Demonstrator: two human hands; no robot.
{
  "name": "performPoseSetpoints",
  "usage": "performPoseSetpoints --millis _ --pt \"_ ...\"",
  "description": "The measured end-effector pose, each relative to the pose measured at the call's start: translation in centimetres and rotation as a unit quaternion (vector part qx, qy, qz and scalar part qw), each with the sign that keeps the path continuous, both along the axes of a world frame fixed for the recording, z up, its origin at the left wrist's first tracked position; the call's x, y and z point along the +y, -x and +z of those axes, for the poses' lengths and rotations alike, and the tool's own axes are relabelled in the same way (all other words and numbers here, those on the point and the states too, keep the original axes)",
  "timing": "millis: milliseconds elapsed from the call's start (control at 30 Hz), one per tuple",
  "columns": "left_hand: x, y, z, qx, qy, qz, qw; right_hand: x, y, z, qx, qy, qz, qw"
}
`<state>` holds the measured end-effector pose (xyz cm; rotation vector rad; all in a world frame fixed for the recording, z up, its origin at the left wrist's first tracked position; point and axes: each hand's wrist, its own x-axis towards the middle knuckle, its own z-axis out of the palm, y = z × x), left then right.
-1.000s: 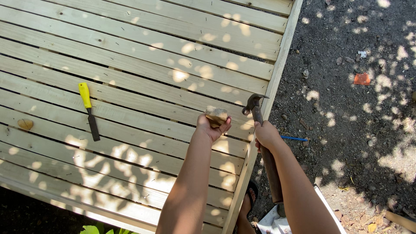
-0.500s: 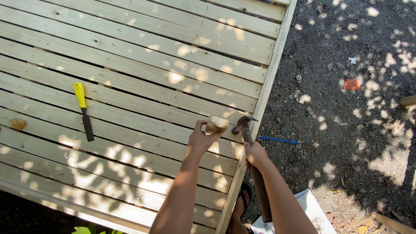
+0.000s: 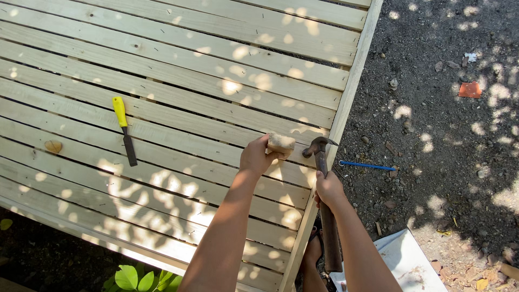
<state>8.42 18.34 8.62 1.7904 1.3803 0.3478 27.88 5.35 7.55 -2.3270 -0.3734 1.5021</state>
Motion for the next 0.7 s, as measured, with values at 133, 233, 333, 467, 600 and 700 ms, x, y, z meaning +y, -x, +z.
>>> performPoseSetpoints --millis 133,233,333,467,600,700 --pt "-0.4 0.4 -1.3 -0.030 -0.041 0.002 0.999 -2.5 2.4 -1.1 -0.026 -0.043 0.005 0.999" --pt "-0.6 0.5 -2.2 -0.021 -0.025 0.006 0.999 -4.6 4.8 -2.0 -0.036 -0.058 0.002 0.998" --pt "-0.7 0.5 -2.5 -0.018 -0.031 0.010 0.999 -5.9 6.5 -3.4 -0.081 -0.068 0.022 0.994" --pt "-0.6 0.6 -2.0 -0.013 -0.025 0.001 1.000 -7.1 8.5 -5.2 -0.127 -0.044 0.045 0.990" --pt "-0.4 0.8 -1.4 -0.028 0.000 -0.008 1.000 -9.5 11.1 -5.9 -0.161 -0.070 0.058 0.983" --pt "-0.1 1.0 -1.1 -0.042 0.009 -0.016 0.999 -10.8 13.1 -6.2 -0.126 -0.067 0.032 0.989"
